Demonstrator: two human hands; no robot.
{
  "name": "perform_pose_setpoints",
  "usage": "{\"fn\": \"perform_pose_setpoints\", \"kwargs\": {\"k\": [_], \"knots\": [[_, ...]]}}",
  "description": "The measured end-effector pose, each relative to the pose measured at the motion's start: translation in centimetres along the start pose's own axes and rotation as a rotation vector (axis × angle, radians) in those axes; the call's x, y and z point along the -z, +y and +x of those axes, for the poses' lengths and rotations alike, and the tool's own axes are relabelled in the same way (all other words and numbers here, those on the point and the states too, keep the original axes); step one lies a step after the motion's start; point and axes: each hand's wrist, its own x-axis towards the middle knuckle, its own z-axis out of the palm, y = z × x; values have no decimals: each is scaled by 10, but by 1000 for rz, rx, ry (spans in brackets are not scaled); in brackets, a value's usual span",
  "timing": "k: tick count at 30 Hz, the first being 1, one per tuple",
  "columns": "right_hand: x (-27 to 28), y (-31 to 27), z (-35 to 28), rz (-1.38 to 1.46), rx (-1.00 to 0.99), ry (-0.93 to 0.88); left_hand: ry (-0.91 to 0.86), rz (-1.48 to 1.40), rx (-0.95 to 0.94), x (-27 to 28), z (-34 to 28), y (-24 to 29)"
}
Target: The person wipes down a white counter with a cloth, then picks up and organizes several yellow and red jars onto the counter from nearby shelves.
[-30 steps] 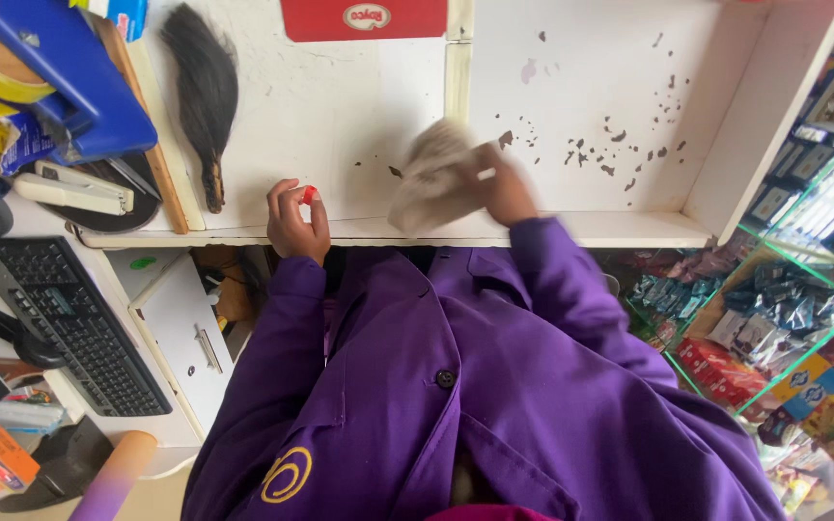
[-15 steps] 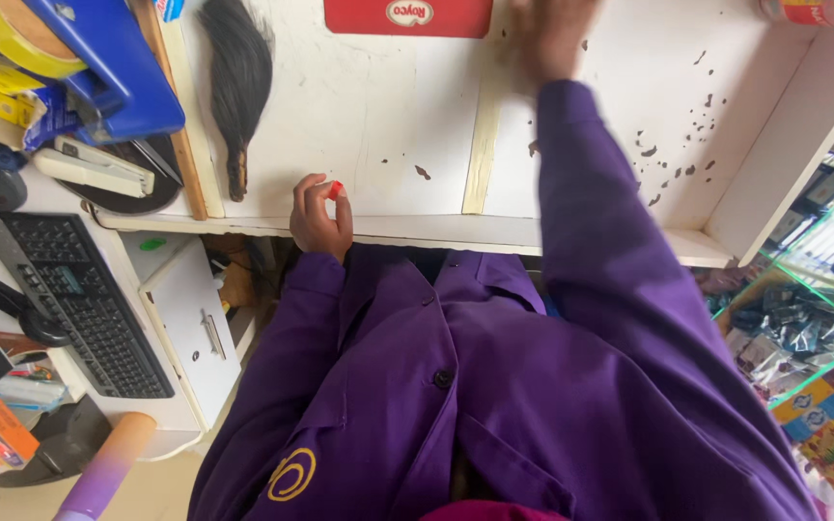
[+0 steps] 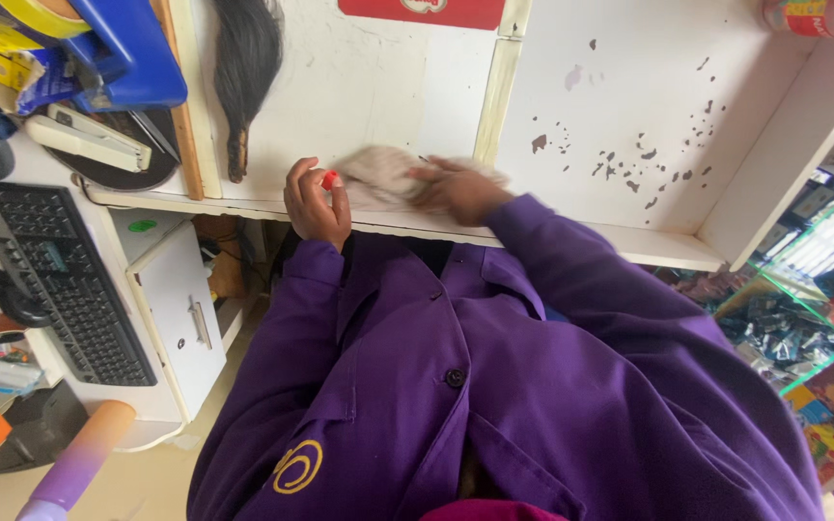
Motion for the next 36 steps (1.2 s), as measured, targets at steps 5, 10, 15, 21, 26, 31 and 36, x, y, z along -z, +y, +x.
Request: {"fn": "perform_pose_setpoints", "kwargs": {"k": [5,10,15,21,26,31,36], "knots": [[40,35,-152,-184,-249,-18,-22,11,2,-9,-11,-14],[42,63,-298,-85,-798,-21,-104,19,18,7,7,4],[4,77,-366,-512,-1313,-151,-192,44,120,-1,13,4],[27,60,-289,-295,-1664,123,-213,262,261,-1,56,-33],[40,33,-249,-147,-1632,142,-243,64,194,-29,47,31],[51,-1,-148,-198,-1612,-174,-698,-221,-252,-80,39,119],[23,-42,-34,-277,-1280,-233,-850,-133,-520,-123,9,103]]}}
